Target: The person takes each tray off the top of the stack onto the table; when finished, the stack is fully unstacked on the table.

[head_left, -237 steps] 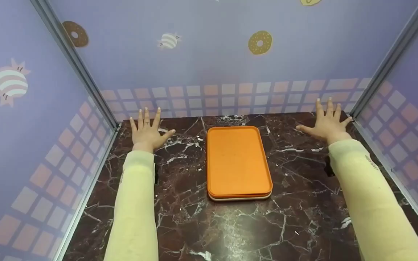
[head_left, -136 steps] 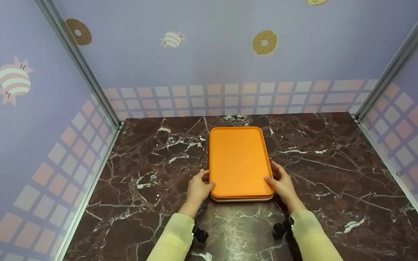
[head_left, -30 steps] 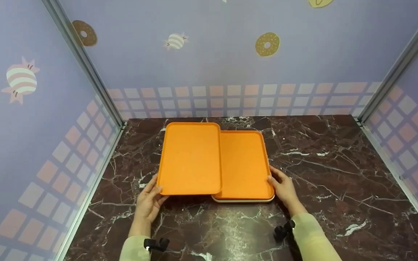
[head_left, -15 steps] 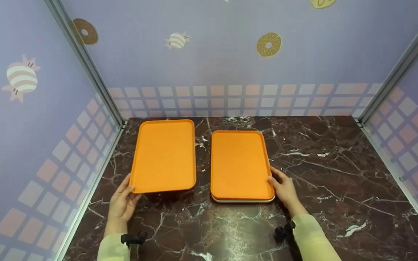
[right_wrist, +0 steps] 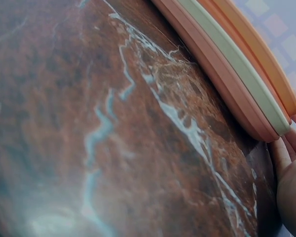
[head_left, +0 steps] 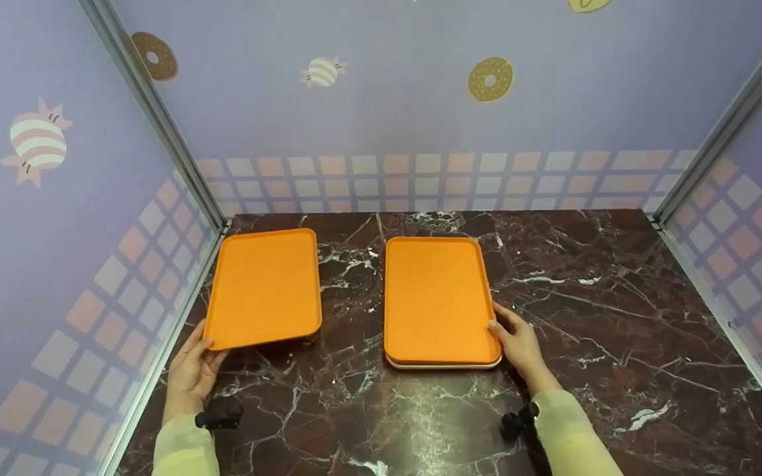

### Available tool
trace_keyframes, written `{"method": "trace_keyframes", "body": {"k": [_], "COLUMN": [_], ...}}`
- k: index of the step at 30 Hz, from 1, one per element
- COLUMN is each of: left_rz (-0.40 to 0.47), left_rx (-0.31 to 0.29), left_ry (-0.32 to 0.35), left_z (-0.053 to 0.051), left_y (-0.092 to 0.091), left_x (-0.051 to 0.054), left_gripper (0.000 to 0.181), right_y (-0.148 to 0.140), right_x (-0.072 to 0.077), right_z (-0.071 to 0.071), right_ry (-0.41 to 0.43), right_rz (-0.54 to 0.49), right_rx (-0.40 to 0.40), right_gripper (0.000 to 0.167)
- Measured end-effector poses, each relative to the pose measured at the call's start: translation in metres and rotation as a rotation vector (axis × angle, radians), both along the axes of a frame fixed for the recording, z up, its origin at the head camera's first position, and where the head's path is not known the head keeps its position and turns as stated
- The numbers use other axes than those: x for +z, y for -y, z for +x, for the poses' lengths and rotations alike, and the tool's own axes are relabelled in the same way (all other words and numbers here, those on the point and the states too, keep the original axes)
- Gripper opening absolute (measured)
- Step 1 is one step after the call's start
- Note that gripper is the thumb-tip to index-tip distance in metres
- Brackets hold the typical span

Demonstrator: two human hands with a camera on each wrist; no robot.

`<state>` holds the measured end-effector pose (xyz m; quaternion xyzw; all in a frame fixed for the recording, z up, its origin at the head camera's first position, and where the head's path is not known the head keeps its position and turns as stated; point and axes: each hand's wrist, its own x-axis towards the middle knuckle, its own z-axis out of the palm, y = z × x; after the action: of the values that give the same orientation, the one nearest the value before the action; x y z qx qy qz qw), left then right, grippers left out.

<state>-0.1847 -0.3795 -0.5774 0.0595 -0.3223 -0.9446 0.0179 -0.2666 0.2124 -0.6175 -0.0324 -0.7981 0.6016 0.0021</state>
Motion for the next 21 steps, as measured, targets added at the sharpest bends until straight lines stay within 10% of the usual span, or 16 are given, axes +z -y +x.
{"method": "trace_keyframes", "body": {"k": [11,21], "left_rz": [-0.041,0.057], "left_rx": [0.065,0.273], "left_ry": [0.219,0.436], "left_z": [-0.002,-0.004], "left_y": [0.017,0.022], "left_x": [0.003,0.013], "left_gripper": [0.042,0.021], "right_y": [0.002,0.000], "right_x": [0.001,0.000], "right_z": [0.000,0.000], "right_ry": [0.001,-0.009], "right_rz": [-0.024,-0.022], "right_rx": [0.005,0.008], "right_gripper": [0.050,0.050]}}
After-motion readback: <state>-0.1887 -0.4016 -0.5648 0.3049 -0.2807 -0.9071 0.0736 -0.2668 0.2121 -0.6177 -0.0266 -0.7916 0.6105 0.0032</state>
